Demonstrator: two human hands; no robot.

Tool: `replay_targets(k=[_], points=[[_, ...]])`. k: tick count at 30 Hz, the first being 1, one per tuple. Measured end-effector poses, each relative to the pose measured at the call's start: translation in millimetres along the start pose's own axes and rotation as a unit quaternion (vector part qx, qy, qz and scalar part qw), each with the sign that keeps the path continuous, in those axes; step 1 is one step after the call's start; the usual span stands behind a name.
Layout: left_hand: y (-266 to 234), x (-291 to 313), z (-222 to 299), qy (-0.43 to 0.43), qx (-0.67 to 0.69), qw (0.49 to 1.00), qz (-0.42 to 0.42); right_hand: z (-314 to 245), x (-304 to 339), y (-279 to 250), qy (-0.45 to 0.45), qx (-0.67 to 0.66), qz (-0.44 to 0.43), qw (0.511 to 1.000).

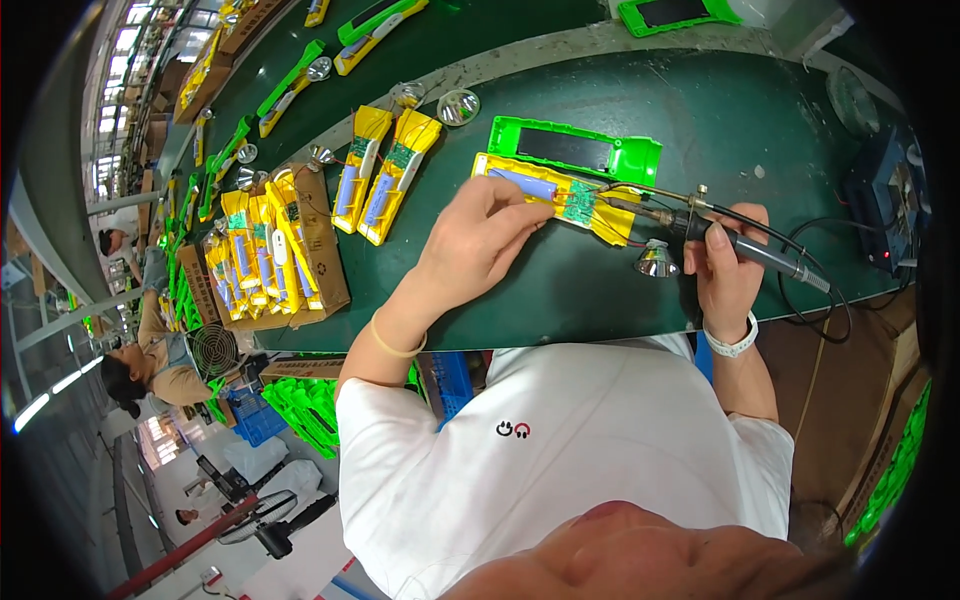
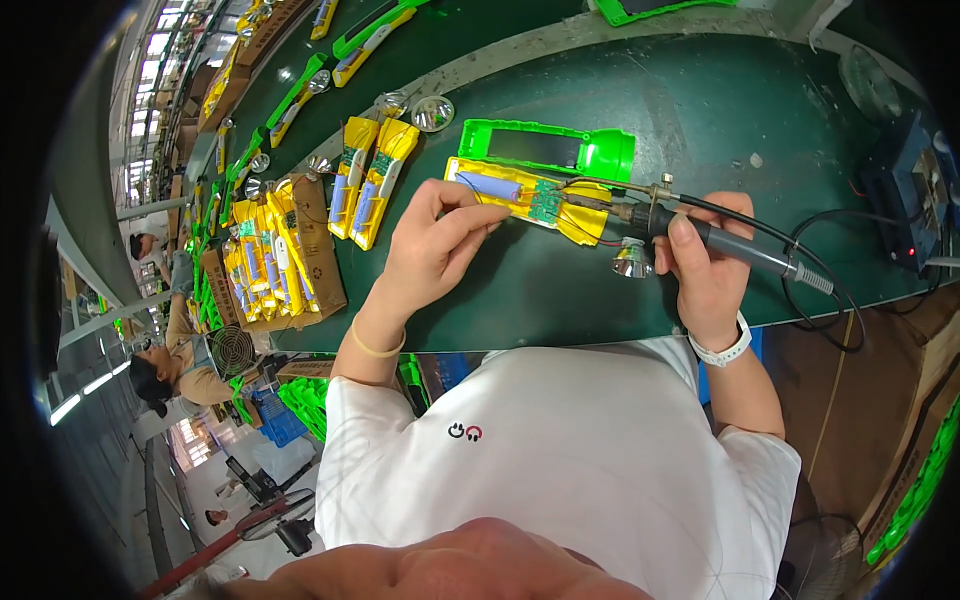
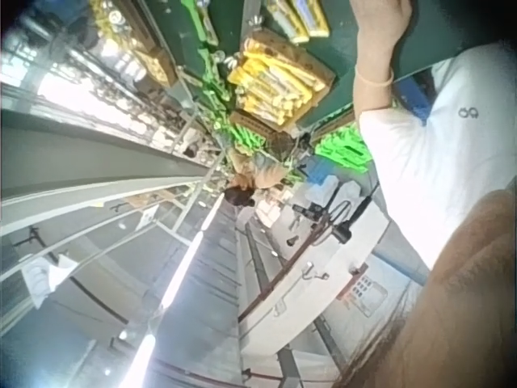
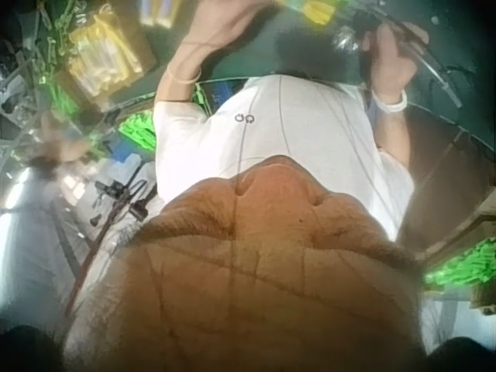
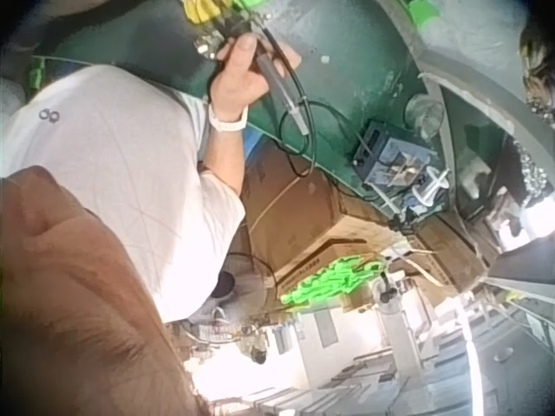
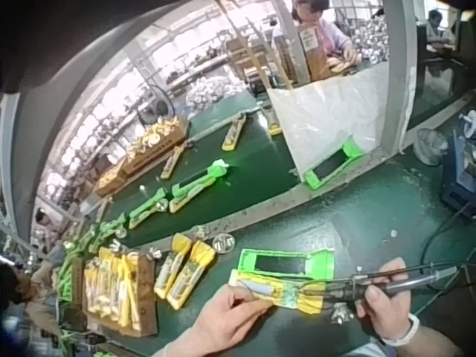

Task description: The recorder is soldering electrical components and assembling the internal parts of green and yellow flashlights at an industrial workbench.

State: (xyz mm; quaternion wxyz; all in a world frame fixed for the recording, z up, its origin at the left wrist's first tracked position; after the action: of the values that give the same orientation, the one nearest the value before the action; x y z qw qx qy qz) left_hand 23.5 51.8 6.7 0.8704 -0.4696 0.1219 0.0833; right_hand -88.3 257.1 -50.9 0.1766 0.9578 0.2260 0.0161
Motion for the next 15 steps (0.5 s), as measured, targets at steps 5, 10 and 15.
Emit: replay_targets(k=[5, 10, 15], points=[[12, -8, 0, 0.151, -0.034, 0.986, 0.059, -1, 5, -2, -0.005, 0.007, -0.005, 1.0], [17, -11, 1, 0.187, -0.073, 0.979, 0.033, 2, 5, -2, -0.003, 0.01, -0.012, 1.0], [17, -13, 8, 0.192, -0.125, 0.973, 0.009, 7, 4, -2, 0.003, 0.003, -0.025, 1.0]])
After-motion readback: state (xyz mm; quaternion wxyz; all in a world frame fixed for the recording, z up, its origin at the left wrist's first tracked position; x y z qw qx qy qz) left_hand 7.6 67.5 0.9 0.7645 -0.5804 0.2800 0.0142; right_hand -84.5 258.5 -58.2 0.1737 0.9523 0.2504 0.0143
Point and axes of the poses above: each hand's wrist, its own x-axis away from the middle knuckle, its own y-axis out of the palm, z = x × y, the point moved 6 cm from there along -x, towards the middle knuckle, and after that the axes turned 3 degrees about -y, right-handed, at the moved point
